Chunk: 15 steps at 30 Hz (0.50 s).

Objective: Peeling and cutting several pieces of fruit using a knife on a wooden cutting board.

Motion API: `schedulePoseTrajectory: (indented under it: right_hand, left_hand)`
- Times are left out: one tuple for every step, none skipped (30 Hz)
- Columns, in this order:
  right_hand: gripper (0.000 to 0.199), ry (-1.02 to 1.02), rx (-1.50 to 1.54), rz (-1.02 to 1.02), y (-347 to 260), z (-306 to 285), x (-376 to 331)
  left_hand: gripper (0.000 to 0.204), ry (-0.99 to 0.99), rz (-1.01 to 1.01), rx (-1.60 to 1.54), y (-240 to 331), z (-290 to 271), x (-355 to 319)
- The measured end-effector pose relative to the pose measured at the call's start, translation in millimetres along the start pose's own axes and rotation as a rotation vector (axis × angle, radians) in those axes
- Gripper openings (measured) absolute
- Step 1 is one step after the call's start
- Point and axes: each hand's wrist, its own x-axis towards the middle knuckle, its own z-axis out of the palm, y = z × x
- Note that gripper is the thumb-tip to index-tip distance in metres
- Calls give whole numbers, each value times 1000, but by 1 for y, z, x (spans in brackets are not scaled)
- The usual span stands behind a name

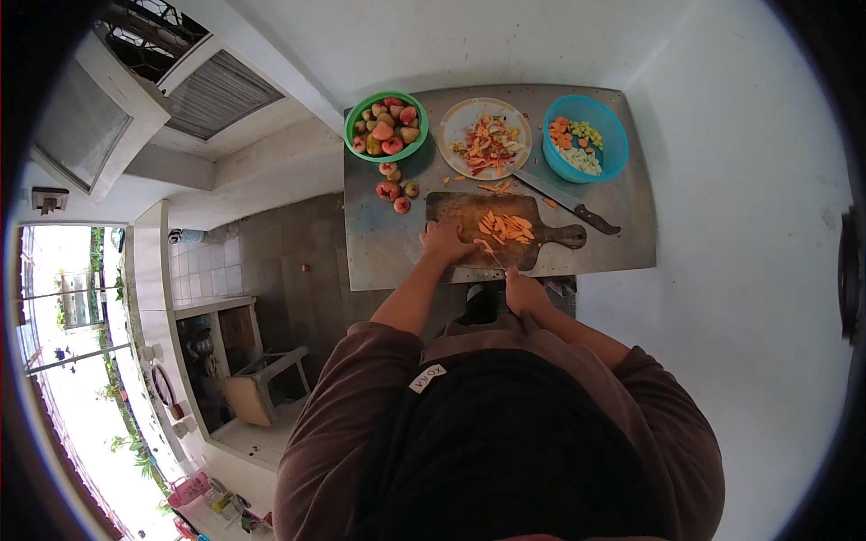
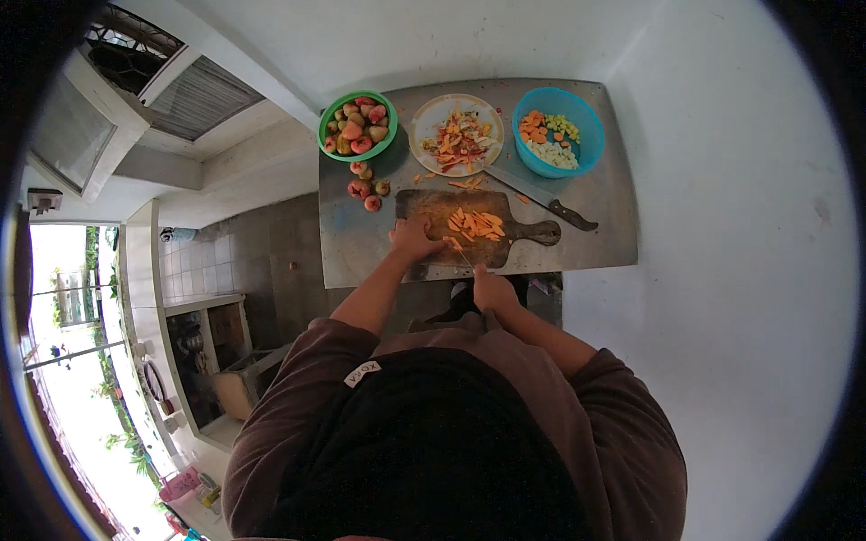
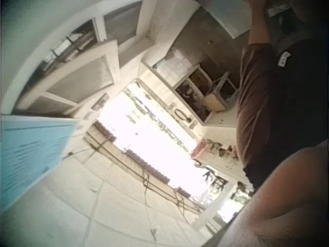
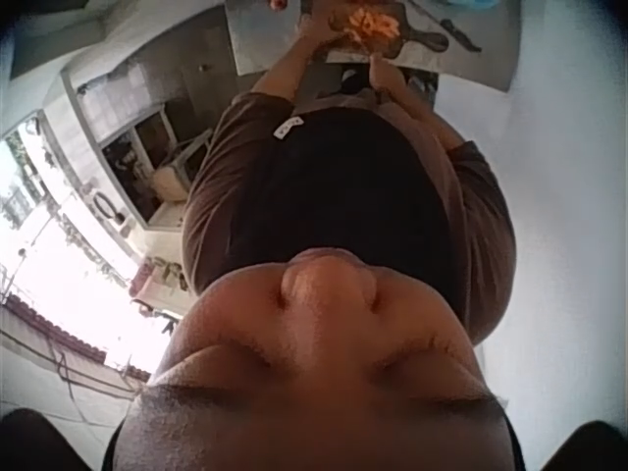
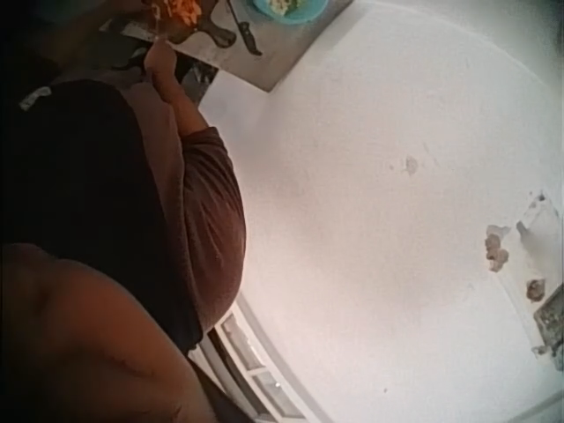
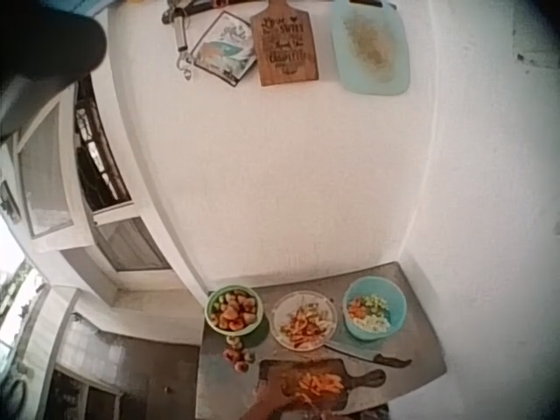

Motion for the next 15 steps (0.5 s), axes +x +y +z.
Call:
schedulePoseTrajectory:
  right_hand:
    - [22,17,-3,-12,-1,1,-1]
    - [22,34,-7,-25,-1,1,-2]
    - [22,34,-7,-26,-1,0,1]
    - [23,21,1,-28,0,0,5]
    - [24,9,10,-31,2,0,8]
    - [24,9,10,-30,3,0,11]
    - [25,7,5,-52,6,0,14]
    - [26,5,0,-75,8,0,16]
    - [26,8,-1,-73,10,2,16]
    - [26,7,4,-72,9,2,16]
    - [26,7,9,-72,8,3,16]
    - [26,9,4,-78,11,4,11]
    - [27,8,-6,-32,17,6,2]
    - [27,7,-17,13,21,7,-3]
    - [27,11,-20,11,23,7,-4]
  left_hand:
    - [54,-3,6,14,0,0,-1]
    - [54,-1,5,14,-2,1,0]
    - [54,12,17,3,-3,1,1]
    - [54,23,30,-9,-3,2,1]
    - [54,22,31,-9,-3,2,1]
    - [53,18,24,-11,-2,2,2]
    - [53,14,18,-12,-1,1,2]
    - [53,14,20,-13,0,1,2]
    - [52,14,9,-11,1,0,1]
    - [51,18,-8,-9,0,0,0]
    - [51,24,-11,-11,-2,2,1]
    - [50,42,-5,-19,-3,6,2]
    - [50,59,5,-26,-2,6,2]
    - [50,65,6,-27,-3,5,3]
    - [49,43,-1,-28,-4,4,3]
